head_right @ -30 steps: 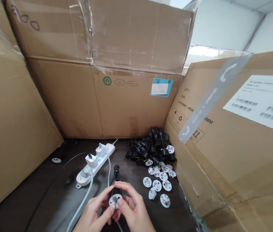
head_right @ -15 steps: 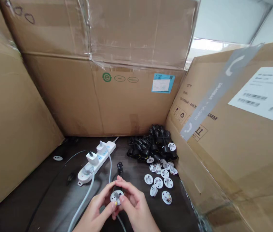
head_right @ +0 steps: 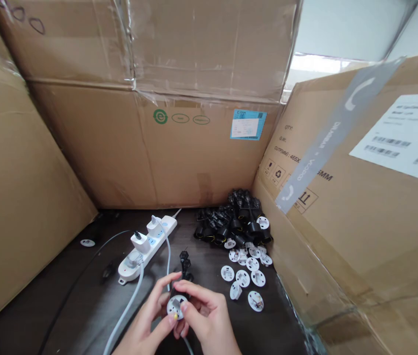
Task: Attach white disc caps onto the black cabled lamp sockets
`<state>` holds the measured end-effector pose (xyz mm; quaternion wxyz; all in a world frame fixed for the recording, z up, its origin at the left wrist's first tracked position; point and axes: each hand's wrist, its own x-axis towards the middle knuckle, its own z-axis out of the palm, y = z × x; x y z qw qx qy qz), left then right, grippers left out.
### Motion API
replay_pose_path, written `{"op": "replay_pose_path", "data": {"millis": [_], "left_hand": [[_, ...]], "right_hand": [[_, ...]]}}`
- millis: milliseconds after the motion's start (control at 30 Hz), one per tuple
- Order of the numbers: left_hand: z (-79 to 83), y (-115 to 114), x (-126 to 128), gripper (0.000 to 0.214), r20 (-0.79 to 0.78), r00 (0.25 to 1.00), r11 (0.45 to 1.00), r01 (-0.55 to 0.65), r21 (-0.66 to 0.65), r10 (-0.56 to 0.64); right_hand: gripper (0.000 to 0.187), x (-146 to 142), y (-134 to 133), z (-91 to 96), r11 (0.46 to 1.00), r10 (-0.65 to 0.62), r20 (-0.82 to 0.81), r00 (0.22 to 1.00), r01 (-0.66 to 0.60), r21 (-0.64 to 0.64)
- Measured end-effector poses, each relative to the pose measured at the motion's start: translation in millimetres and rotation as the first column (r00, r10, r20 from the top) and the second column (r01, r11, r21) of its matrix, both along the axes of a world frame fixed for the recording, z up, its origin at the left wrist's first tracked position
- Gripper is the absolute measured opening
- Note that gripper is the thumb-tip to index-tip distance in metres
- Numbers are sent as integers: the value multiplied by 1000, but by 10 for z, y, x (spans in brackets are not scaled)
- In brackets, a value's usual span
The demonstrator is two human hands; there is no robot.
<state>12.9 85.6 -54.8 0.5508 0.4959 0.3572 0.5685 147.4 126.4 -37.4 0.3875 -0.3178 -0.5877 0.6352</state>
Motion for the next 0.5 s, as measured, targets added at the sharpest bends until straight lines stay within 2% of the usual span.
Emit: {"op": "replay_pose_path", "data": {"millis": [133, 333, 500], "left_hand": [[12, 5, -17, 47, 28, 999, 1000, 28, -11, -27], [-69, 24, 11, 42, 81, 996, 1000, -24, -5, 25], [-98, 30, 14, 33, 51, 993, 994, -109, 26, 108]], "right_hand": [[31, 3, -4, 0, 1000, -26, 16, 1000, 26, -11], [33, -27, -11, -19, 1000, 8, -72, 997, -9, -20], [32, -66, -52, -11, 999, 25, -124, 992, -28, -16]]}}
